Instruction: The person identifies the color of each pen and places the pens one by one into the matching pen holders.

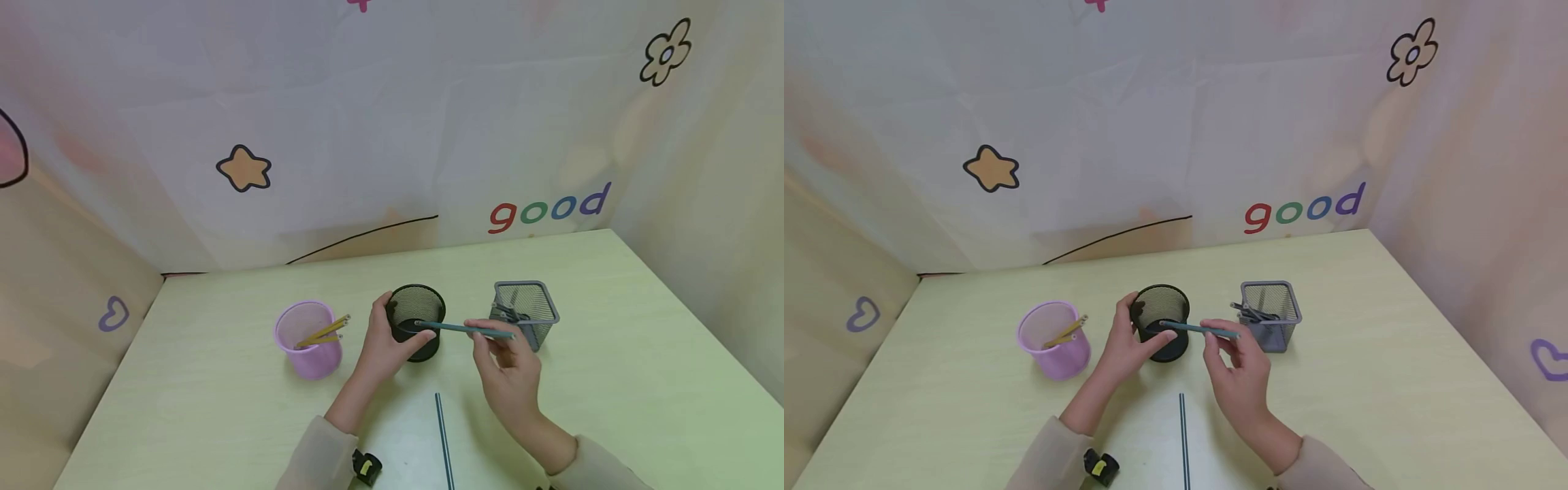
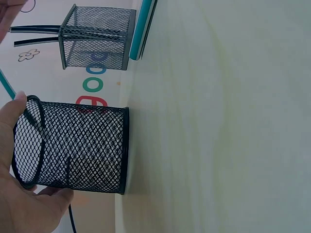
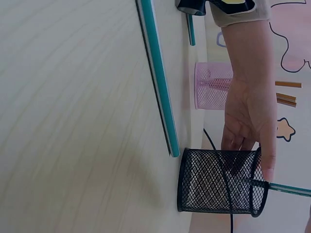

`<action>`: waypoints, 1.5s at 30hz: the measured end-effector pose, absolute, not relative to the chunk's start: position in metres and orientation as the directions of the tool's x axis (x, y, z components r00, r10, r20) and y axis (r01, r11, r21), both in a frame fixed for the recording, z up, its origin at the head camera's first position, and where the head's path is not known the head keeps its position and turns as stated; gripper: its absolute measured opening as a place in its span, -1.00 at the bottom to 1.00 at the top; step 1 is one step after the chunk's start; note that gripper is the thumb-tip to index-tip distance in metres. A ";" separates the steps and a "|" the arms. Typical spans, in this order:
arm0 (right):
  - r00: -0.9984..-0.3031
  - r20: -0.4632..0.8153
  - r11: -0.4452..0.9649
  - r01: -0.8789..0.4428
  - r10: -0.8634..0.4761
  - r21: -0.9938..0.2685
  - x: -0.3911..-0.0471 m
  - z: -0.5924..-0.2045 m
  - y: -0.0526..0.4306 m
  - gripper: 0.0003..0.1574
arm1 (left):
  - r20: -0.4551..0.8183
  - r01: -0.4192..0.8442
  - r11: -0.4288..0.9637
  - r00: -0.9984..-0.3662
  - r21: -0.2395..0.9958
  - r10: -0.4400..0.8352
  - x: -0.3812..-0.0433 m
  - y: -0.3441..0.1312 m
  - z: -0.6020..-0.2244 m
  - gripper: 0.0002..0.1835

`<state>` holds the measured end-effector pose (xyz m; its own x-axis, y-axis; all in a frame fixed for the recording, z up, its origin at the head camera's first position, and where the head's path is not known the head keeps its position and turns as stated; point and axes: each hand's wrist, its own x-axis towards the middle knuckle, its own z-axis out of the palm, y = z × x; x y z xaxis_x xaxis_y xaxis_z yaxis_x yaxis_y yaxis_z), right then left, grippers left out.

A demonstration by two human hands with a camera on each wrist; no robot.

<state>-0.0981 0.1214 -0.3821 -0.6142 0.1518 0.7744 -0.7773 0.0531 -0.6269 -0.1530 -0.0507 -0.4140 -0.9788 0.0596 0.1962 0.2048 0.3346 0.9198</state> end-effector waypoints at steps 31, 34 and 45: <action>-0.716 0.690 0.426 -0.594 0.108 -0.683 -0.130 -0.399 0.107 -0.83 | 0.152 0.162 0.361 -0.987 0.918 0.058 -0.154 -0.051 -0.411 0.04; -0.712 0.696 0.447 -0.593 0.098 -0.670 -0.131 -0.400 0.107 -0.81 | 0.158 0.169 0.362 -0.986 0.917 0.059 -0.154 -0.051 -0.410 0.02; -0.707 0.705 0.494 -0.593 0.058 -0.635 -0.132 -0.402 0.108 -0.79 | 0.160 0.170 0.358 -0.986 0.918 0.055 -0.153 -0.051 -0.409 0.02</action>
